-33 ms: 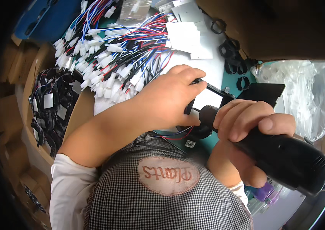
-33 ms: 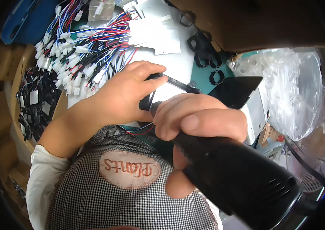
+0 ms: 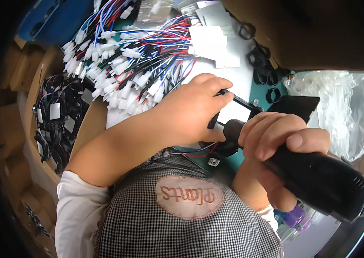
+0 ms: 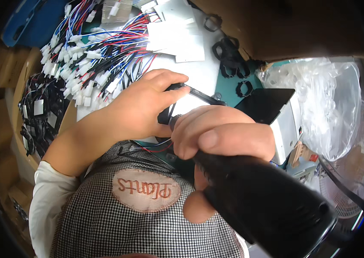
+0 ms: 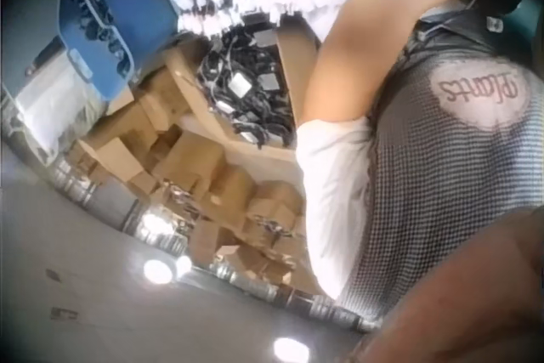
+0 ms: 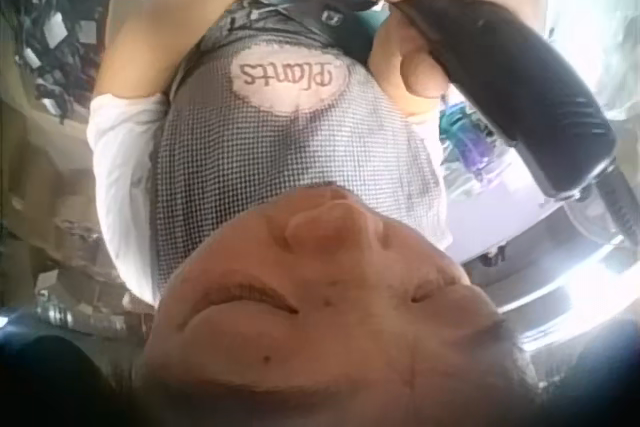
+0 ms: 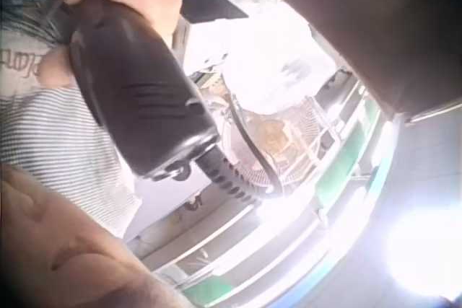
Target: Assembling electronic components by attaching metal plates to plastic housings using an electric screwdriver and connecting wiring harnesses.
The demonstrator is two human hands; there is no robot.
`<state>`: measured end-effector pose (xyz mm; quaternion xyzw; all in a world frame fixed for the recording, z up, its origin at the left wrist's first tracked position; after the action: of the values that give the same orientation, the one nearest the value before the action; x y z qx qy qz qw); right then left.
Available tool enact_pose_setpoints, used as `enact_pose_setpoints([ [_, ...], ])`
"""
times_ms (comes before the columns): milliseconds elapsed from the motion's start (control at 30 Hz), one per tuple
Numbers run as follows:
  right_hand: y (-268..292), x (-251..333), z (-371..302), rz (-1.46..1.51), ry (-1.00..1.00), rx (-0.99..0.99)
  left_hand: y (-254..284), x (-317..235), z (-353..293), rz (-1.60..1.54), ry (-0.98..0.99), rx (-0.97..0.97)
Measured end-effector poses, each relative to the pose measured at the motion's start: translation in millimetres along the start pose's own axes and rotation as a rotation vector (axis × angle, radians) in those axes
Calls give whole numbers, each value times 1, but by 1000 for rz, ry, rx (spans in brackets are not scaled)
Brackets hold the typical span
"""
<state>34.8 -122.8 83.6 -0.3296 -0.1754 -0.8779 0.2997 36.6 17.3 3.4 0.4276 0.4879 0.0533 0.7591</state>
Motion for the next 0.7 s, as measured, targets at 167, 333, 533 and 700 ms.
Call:
enact_pose_setpoints([
  [167, -2, -2, 19, -51, -155, 311, 0, 3, 0, 29, -45, -38],
  [333, -12, -15, 7, 118, -79, -60, -4, -2, -3, -72, -9, -51],
  [533, 1, -7, -19, 88, -97, -312, -11, -10, 1, -59, -46, -65],
  [700, -7, -6, -23, 69, -105, -337, -18, -9, -4, -89, 64, 2],
])
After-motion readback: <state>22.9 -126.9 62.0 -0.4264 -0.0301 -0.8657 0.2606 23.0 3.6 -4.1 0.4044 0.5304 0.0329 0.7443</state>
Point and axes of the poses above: each hand's wrist, its own z-axis towards the middle knuckle, its own y-axis out of the back of the hand, x = y × z, the point moved 4 cm from there along z, towards the middle knuckle, and after that the axes turned 8 degrees about x, right-handed, at the moved point
